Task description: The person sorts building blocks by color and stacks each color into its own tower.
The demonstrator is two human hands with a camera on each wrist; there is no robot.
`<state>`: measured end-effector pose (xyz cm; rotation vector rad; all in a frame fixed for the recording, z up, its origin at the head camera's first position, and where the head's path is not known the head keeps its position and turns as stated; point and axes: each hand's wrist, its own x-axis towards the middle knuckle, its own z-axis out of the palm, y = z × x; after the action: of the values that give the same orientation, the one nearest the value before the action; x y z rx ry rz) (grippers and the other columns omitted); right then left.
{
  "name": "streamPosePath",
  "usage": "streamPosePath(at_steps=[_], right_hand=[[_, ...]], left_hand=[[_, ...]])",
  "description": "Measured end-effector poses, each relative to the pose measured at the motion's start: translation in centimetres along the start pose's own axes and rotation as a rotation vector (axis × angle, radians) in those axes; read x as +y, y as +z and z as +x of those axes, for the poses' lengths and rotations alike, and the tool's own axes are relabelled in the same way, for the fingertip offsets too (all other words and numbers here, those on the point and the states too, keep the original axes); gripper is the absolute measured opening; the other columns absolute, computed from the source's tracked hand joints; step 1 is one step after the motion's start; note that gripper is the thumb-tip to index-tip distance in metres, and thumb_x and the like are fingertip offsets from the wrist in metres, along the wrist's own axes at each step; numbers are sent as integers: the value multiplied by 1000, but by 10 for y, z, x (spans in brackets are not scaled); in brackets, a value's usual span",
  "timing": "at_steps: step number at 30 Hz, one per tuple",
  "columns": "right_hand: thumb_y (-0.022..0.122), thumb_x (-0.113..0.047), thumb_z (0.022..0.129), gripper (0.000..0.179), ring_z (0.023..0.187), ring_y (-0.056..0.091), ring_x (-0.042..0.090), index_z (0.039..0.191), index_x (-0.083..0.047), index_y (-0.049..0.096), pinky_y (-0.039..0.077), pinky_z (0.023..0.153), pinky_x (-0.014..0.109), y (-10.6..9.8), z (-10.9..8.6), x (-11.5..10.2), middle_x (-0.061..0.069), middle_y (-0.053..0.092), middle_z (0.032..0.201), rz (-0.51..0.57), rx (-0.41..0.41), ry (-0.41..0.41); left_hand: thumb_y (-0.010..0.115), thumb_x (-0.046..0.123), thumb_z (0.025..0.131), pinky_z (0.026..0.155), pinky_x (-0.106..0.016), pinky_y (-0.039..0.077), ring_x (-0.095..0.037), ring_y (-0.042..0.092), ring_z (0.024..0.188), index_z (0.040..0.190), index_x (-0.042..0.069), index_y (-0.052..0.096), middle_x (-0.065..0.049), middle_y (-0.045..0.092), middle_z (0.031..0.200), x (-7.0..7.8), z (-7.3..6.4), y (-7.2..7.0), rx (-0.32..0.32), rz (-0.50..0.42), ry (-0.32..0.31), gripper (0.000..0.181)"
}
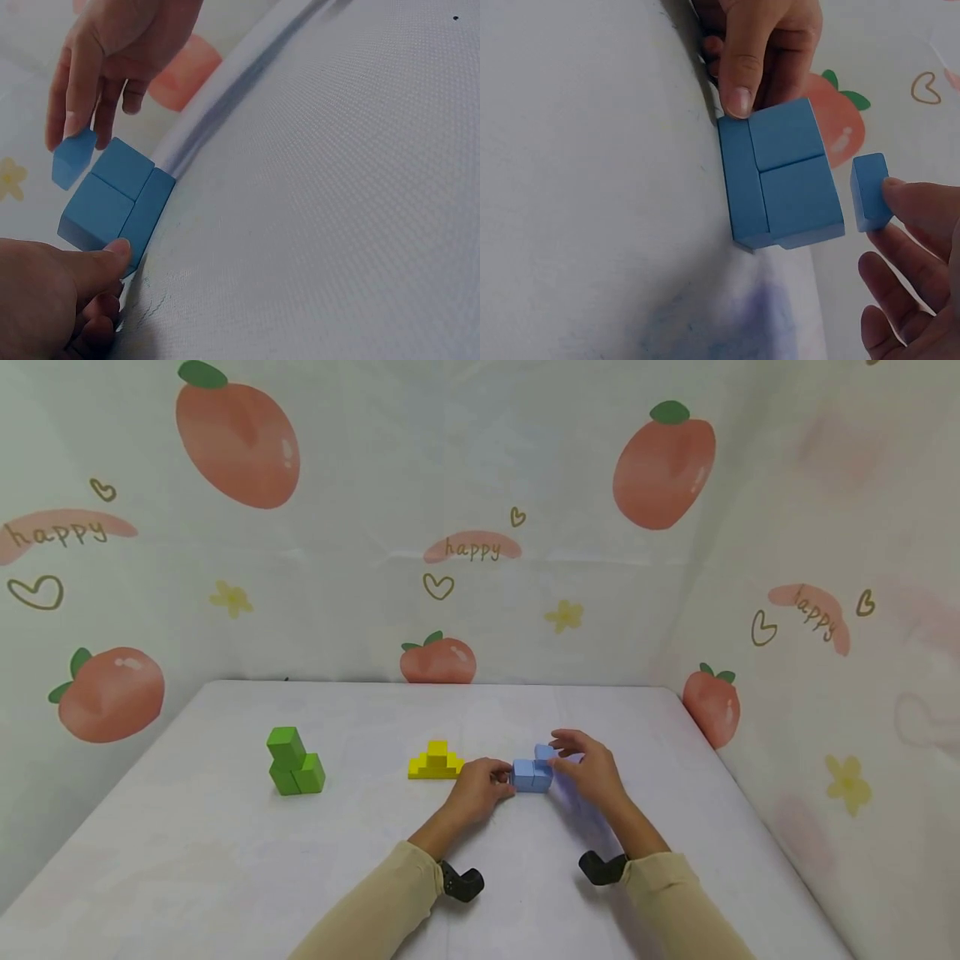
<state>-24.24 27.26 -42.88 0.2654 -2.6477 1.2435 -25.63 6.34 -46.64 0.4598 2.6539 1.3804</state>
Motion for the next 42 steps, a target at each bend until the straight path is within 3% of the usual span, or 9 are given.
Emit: streamPosePath(at_steps=[13,25,42], right_hand=[[75,-8,85,44,101,62,30,126,-1,60,49,79,30,10,-5,1,13,69,111,8,-11,-47],[75,-6,85,44,103,60,31,126,-2,60,49,83,45,14,-7,-1,14,68,113,3,-11,-38],[74,-10,87,44,108,57,30,127,-3,60,49,86,44,11,-16,-1,15,64,121,29,31,-23]], left_hand=[[76,10,85,76,-26,49,-12,53,81,117,4,70,3,61,89,2,-1,-1,5,0,8,33],[75,11,86,79,-27,50,-13,54,83,119,4,68,2,62,91,2,-3,1,12,3,1,34],[76,13,85,78,-27,51,-10,58,85,123,4,66,-1,65,98,-5,-7,-2,-4,-24,31,40]])
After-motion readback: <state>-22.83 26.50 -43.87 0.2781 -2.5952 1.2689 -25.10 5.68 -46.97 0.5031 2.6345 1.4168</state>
